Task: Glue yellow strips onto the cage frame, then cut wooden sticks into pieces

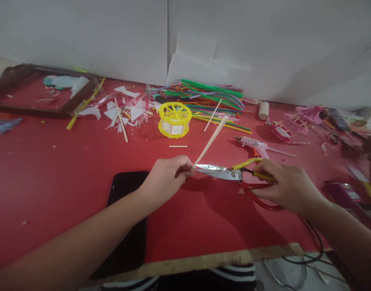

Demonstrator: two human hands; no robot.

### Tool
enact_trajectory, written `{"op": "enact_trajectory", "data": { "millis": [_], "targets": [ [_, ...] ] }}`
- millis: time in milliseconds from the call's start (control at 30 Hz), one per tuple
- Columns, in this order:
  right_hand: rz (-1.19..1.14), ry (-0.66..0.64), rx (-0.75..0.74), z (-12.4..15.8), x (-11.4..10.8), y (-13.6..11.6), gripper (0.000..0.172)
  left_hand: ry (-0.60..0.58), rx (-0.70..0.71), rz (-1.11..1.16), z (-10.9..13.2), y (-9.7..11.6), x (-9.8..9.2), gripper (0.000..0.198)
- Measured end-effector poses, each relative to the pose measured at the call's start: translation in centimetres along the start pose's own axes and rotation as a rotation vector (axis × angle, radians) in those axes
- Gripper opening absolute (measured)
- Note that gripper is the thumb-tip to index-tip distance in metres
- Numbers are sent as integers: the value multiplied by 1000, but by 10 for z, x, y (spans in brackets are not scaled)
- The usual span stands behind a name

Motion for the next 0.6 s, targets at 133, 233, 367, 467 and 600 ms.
{"op": "enact_trajectory", "data": {
  "millis": [133,233,367,467,600],
  "targets": [
    [-12,18,-7,-3,0,-2,42,-7,-5,25,0,-3,2,14],
    [-21,27,0,-6,0,-3,42,-8,-21,48,0,-4,3,16],
    [-25,-3,25,-9,0,-6,38,-9,-45,36,0,-3,2,17],
    [-4,-32,38,-11,1,-7,36,-9,-36,33,1,-2,1,16],
    [1,-66,44,-11,3,-6,34,-7,-32,61,1,-4,2,15]
  ]
}}
Point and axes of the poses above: each hand's wrist, its own z-axis away from the middle knuckle, its own x-axis out of the palm, y = z × x, the point moved 10 cm from there along -z, towards the middle knuckle, and after that the axes turned 15 degrees about y, right-handed, at the moved point
